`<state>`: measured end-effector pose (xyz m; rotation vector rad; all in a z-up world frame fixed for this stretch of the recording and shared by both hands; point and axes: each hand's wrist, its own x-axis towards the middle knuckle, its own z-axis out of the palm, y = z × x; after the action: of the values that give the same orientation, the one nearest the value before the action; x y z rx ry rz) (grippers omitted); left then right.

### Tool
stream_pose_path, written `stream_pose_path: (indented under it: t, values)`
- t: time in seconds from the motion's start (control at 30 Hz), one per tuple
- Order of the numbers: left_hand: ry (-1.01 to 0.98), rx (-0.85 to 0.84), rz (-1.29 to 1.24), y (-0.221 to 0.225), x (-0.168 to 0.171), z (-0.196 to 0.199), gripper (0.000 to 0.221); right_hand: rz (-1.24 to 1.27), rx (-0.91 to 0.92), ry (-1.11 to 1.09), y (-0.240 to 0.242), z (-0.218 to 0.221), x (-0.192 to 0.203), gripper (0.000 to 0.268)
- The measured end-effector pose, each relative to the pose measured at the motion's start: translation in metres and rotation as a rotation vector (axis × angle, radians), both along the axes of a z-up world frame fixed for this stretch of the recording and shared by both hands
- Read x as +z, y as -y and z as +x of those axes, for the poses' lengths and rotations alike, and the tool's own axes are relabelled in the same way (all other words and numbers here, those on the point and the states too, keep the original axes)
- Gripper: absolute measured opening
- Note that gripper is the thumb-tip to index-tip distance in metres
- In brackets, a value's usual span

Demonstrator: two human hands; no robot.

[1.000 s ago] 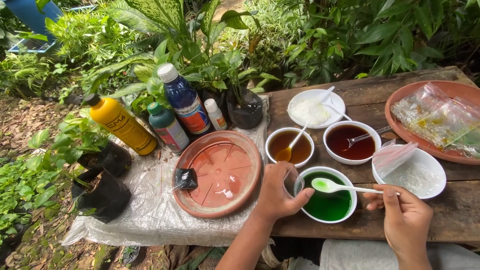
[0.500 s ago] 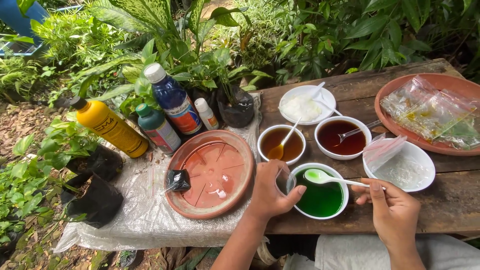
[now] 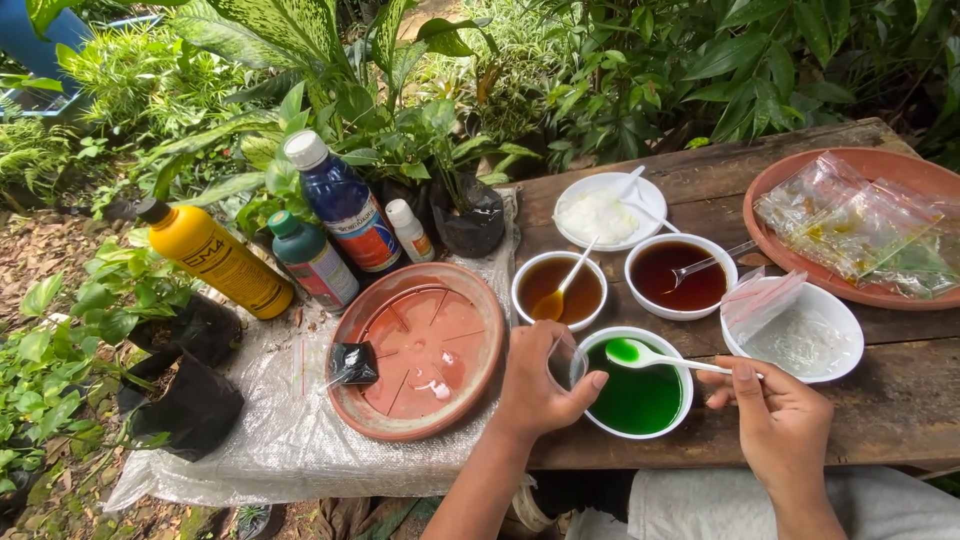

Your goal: Stirring a green liquid in a bowl and preparing small plastic bags for filling

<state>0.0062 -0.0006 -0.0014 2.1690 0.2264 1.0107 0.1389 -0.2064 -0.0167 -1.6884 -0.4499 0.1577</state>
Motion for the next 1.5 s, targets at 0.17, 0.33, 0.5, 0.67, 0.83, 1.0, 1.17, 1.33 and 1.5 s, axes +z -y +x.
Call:
stream_pose_path:
  t: [0.17, 0.33, 0.5, 0.67, 0.83, 1.0, 1.17, 1.33, 1.5]
  values:
    - [-0.009, 0.006, -0.006, 0.0, -0.001, 0.0, 0.041, 0.018, 0.003, -0.014, 0.001, 0.001, -0.001, 0.029]
    - [-0.003, 0.004, -0.006, 0.001, 0.001, 0.0, 0.042, 0.03, 0.011, -0.012, 0.001, 0.002, -0.003, 0.029]
    - [-0.002, 0.006, -0.002, 0.001, 0.0, 0.0, 0.041, 0.042, 0.01, -0.023, 0.002, 0.002, -0.004, 0.029]
    - [0.002, -0.001, -0.005, 0.0, 0.0, 0.001, 0.041, 0.035, 0.011, -0.014, 0.002, 0.003, -0.005, 0.029]
    - [0.013, 0.008, 0.007, 0.0, 0.002, 0.001, 0.042, 0.083, 0.005, -0.007, 0.002, 0.004, -0.01, 0.03]
    - [-0.011, 0.01, -0.008, 0.0, 0.001, 0.0, 0.041, 0.134, 0.011, 0.057, 0.002, 0.001, 0.001, 0.03]
    - [-0.022, 0.004, -0.005, -0.001, 0.002, 0.0, 0.042, 0.141, -0.024, 0.067, 0.002, -0.007, 0.024, 0.031]
    - [-0.033, 0.001, -0.016, -0.001, 0.0, -0.001, 0.039, 0.164, 0.007, 0.095, -0.003, -0.022, 0.045, 0.03]
    - [-0.019, 0.013, 0.016, -0.001, 0.001, -0.001, 0.036, 0.113, 0.042, 0.153, -0.009, -0.039, 0.061, 0.028]
